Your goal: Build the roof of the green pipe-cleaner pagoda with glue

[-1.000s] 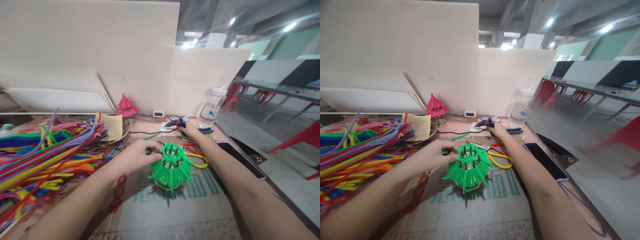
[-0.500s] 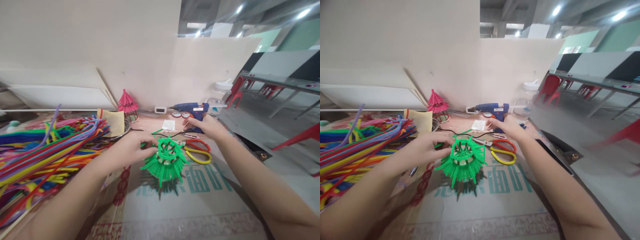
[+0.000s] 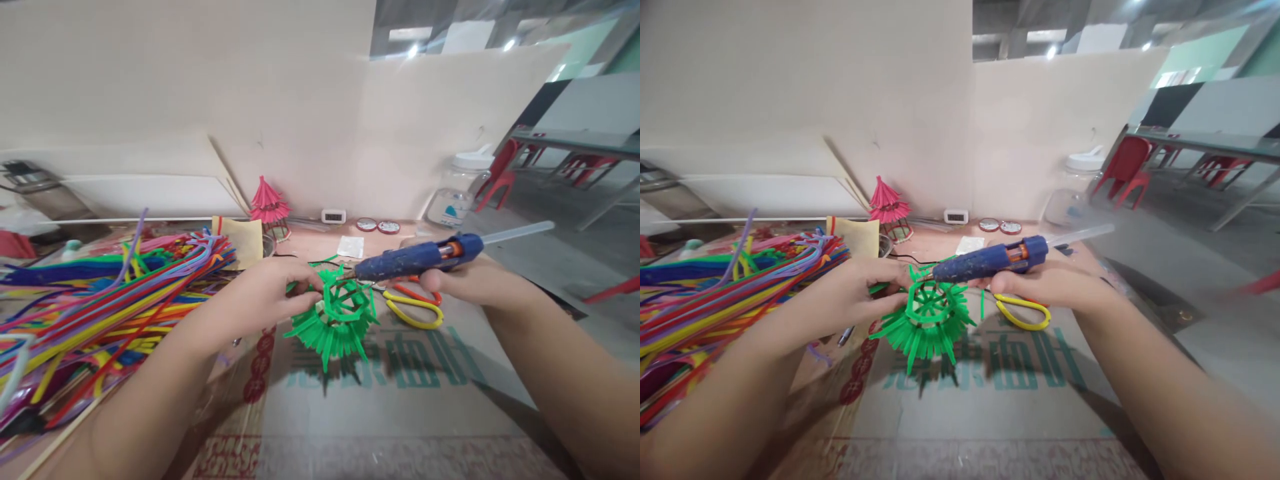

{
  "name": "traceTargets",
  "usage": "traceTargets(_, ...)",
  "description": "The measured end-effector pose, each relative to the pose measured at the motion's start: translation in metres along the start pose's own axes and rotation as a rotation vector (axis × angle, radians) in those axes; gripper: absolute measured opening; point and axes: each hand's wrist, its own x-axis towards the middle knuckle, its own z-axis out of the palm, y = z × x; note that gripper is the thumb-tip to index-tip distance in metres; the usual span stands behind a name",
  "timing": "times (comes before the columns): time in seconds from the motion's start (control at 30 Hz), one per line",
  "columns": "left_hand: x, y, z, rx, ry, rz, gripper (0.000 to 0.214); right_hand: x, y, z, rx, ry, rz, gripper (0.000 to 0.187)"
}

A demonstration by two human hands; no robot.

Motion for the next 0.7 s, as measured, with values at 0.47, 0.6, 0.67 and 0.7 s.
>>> traceTargets(0.47,-0.002,0.01,-0.001,0.136,0.035,-0.01,0.011,0.007,-0.03,0.017,-0.125,0.105,-0.026,0.034)
traceTargets(0.6,-0.002,0.011,-0.001,0.135,0.026,-0.014,0.011,0.007,-0.03,0.016,-0.137,0.12,-0.023,0.035)
traceTargets(0.67,-0.002,0.011,-0.001,0.131,0.023,-0.014,0.012,0.007,-0.031,0.017,-0.134,0.11,-0.031,0.036)
traceTargets(0.7,-0.002,0.011,-0.001,0.129,0.021,-0.015,0.012,0.007,-0.031,0.017,-0.133,0.108,-0.034,0.037)
